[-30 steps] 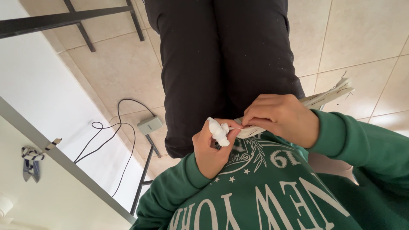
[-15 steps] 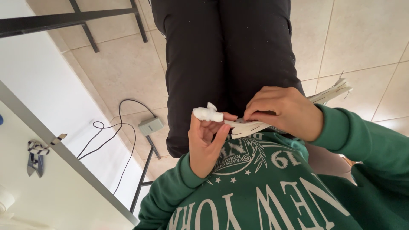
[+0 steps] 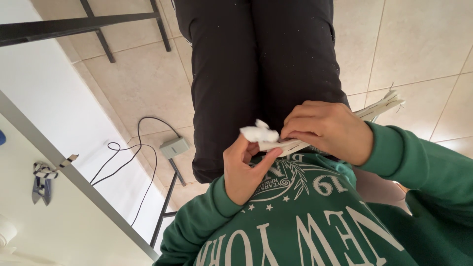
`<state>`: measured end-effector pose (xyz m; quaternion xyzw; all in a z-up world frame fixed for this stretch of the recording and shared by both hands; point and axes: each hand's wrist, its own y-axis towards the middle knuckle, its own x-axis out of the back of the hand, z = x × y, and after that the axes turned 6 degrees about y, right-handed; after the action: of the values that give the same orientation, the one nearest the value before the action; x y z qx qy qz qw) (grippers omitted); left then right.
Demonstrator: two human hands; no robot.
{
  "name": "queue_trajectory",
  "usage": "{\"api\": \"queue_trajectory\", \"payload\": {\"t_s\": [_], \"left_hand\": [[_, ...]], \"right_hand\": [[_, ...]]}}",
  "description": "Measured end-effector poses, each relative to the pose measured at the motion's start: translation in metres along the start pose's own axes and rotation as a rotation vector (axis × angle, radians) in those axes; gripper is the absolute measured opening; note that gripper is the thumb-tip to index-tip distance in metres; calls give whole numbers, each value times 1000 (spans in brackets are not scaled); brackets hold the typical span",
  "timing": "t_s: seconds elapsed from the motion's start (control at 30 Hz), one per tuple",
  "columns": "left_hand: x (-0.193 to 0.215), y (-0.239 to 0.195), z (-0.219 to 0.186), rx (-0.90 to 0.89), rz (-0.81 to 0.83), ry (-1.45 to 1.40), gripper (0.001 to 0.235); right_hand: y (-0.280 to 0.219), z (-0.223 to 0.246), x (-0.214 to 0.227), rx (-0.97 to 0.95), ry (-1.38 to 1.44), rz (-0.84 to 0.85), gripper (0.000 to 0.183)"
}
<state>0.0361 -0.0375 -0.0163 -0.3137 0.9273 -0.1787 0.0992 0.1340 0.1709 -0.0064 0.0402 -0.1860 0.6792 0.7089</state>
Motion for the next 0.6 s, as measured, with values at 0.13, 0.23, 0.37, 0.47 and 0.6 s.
{"api": "queue_trajectory", "payload": {"t_s": [0.13, 0.23, 0.37, 0.47, 0.6], "left_hand": [[1, 1, 0, -14, -24, 34, 32], [1, -2, 0, -4, -44, 3, 42], [1, -3, -7, -6, -61, -22, 50], [1, -1, -6, -12, -78, -54, 61], [2, 0, 1, -22, -105, -37, 66]], "right_hand": [[0, 1, -1, 2, -47, -8, 11], [2, 3, 1, -19, -85, -3, 9], [9, 19, 5, -97, -62, 8, 8], [14, 30, 9, -109, -54, -24, 22], [14, 25, 11, -101, 18, -89, 17]]}}
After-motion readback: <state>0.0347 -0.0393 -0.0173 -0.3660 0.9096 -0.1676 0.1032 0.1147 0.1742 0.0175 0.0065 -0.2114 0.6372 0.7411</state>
